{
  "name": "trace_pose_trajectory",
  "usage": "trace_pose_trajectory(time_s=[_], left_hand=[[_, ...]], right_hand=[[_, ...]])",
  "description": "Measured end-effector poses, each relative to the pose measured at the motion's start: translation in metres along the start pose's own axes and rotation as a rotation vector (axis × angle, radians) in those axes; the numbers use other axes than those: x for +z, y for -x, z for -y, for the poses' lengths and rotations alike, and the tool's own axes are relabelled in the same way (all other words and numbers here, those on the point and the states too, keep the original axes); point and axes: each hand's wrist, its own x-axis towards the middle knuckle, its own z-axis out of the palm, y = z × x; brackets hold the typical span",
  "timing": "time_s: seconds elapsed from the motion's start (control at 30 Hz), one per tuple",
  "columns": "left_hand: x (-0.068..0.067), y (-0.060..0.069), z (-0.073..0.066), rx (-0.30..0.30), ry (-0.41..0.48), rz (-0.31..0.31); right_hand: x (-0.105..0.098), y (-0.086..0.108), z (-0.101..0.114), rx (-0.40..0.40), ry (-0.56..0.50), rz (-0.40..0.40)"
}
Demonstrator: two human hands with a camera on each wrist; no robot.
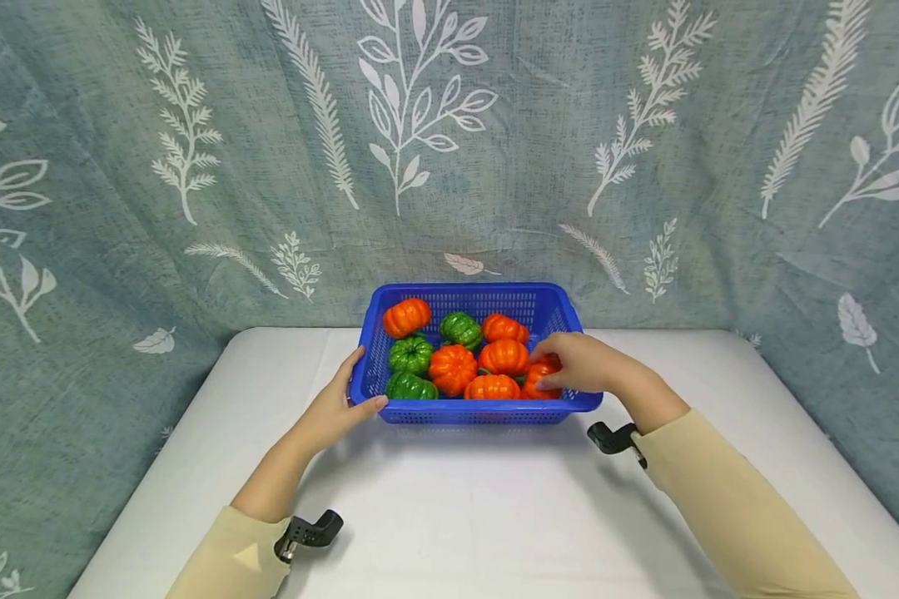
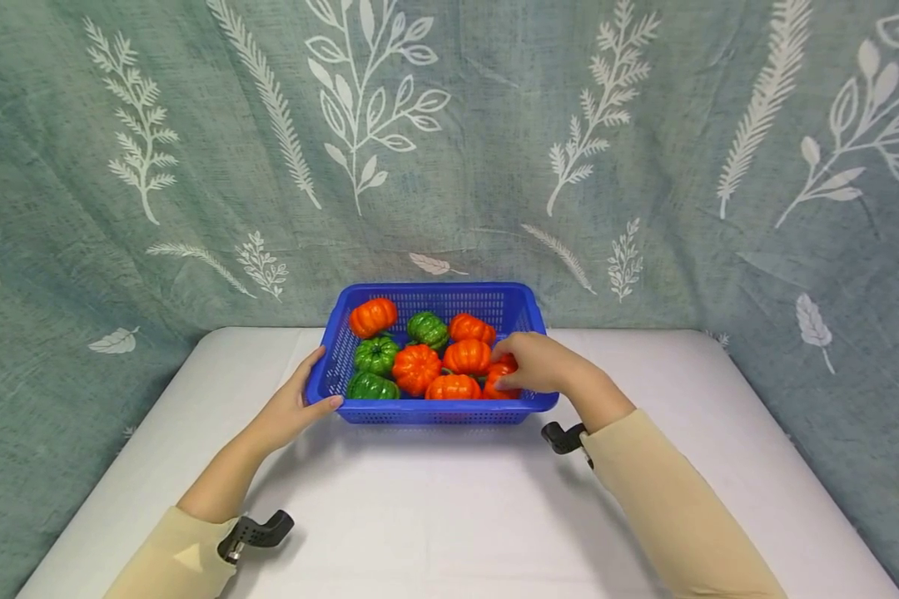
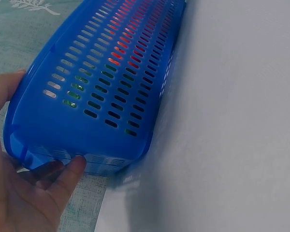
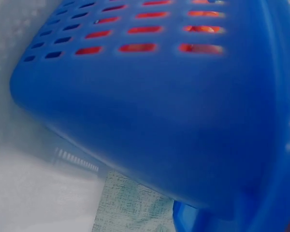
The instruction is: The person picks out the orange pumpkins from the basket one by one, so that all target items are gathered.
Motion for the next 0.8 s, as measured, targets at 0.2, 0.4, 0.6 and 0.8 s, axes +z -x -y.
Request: trace_pose_trajectory(time_s=[0.2, 0.4, 0.6, 0.8], left_hand=[[0.0, 0.0, 0.002, -0.009, -0.007, -0.009], [0.001, 0.001, 0.003, -0.009, 0.037, -0.001], [0.001, 0.001, 0.0, -0.011, 0.054, -0.004], [-0.002, 0.004, -0.014, -0.033, 0.063, 0.011]], right_hand=[[-0.005, 0.005, 0.003, 0.011, -0.015, -0.037], [-0.007, 0.021, 0.0, 0.018, -0.075, -0.166], [-0.01, 0.04, -0.003, 0.02, -0.222, -0.32], [-0.013, 0.061, -0.011, 0.054, -0.296, -0.464]])
